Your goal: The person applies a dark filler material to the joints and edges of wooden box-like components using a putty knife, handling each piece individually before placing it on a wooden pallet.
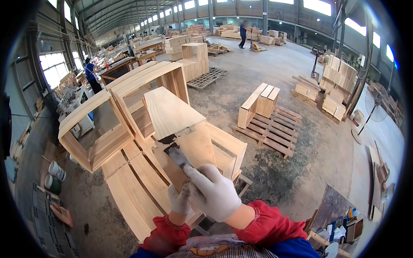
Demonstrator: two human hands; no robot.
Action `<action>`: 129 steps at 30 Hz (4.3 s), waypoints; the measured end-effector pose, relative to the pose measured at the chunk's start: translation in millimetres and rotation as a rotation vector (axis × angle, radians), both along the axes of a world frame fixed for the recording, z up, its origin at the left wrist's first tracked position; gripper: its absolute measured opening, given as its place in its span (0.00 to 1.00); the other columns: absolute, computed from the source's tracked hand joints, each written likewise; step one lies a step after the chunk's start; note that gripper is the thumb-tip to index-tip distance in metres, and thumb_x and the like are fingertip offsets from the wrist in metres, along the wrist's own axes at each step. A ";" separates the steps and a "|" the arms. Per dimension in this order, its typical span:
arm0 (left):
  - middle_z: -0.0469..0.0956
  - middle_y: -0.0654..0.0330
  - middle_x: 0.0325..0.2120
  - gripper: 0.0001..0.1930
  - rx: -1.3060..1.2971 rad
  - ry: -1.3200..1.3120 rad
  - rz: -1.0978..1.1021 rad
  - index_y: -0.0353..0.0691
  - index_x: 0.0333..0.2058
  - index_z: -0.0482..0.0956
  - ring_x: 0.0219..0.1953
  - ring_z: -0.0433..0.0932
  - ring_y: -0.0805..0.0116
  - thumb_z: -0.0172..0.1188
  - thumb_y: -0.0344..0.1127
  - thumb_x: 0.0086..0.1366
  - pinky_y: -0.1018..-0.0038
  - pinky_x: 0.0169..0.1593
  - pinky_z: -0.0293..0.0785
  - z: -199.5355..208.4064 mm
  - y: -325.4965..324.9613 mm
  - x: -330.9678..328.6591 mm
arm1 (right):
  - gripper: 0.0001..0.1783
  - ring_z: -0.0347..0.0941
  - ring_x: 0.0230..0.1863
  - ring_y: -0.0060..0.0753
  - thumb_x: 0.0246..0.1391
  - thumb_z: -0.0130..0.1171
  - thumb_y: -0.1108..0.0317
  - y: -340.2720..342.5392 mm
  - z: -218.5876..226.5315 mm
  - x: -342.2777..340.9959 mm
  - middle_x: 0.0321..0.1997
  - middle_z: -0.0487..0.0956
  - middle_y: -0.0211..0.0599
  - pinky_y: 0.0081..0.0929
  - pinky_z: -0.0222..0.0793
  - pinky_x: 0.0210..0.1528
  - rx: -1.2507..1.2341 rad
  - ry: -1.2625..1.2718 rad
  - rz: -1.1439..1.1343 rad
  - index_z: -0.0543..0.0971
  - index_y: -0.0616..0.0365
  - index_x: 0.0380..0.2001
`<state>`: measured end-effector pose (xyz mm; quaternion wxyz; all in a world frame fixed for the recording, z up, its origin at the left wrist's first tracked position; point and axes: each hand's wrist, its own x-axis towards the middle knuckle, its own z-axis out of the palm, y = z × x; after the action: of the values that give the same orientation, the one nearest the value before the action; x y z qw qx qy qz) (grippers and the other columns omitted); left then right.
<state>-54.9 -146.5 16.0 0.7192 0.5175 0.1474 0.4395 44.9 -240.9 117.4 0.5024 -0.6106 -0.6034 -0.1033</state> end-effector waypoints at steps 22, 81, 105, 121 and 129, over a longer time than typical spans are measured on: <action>0.77 0.68 0.36 0.12 0.003 0.048 0.005 0.30 0.49 0.79 0.34 0.72 0.81 0.57 0.28 0.68 0.80 0.37 0.69 9.2 0.9 -8.8 | 0.25 0.79 0.34 0.43 0.51 0.64 0.74 -20.4 15.2 12.5 0.40 0.77 0.39 0.36 0.76 0.30 -0.084 -0.119 -0.001 0.80 0.56 0.55; 0.77 0.69 0.33 0.10 -0.009 0.103 0.083 0.30 0.46 0.78 0.31 0.71 0.83 0.57 0.28 0.69 0.82 0.33 0.67 11.4 -3.4 -12.9 | 0.25 0.79 0.34 0.47 0.51 0.61 0.78 0.2 38.4 55.8 0.40 0.79 0.40 0.37 0.76 0.32 0.052 -0.189 -0.101 0.79 0.53 0.55; 0.74 0.69 0.31 0.11 0.029 0.025 0.088 0.32 0.45 0.77 0.30 0.70 0.81 0.58 0.31 0.68 0.81 0.33 0.66 5.7 2.3 -14.3 | 0.27 0.80 0.31 0.49 0.53 0.59 0.77 -38.9 28.7 41.3 0.39 0.78 0.43 0.39 0.77 0.31 0.003 -0.142 -0.135 0.77 0.56 0.59; 0.78 0.64 0.44 0.22 0.005 -0.035 -0.026 0.29 0.57 0.73 0.42 0.75 0.76 0.61 0.34 0.69 0.77 0.45 0.73 9.6 6.3 -10.5 | 0.25 0.80 0.36 0.45 0.55 0.62 0.76 -3.2 4.1 23.3 0.46 0.73 0.46 0.36 0.77 0.35 0.004 -0.027 -0.081 0.80 0.52 0.58; 0.80 0.67 0.34 0.19 0.066 0.023 0.140 0.29 0.47 0.80 0.30 0.72 0.79 0.61 0.43 0.72 0.79 0.32 0.66 7.9 3.3 -4.9 | 0.25 0.78 0.35 0.47 0.52 0.63 0.78 -2.5 2.8 27.4 0.44 0.75 0.45 0.37 0.76 0.34 0.108 -0.012 -0.047 0.81 0.52 0.54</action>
<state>-59.8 -143.2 23.9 0.6675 0.5346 0.1769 0.4872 72.4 -243.3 120.3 0.5282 -0.5962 -0.5855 -0.1512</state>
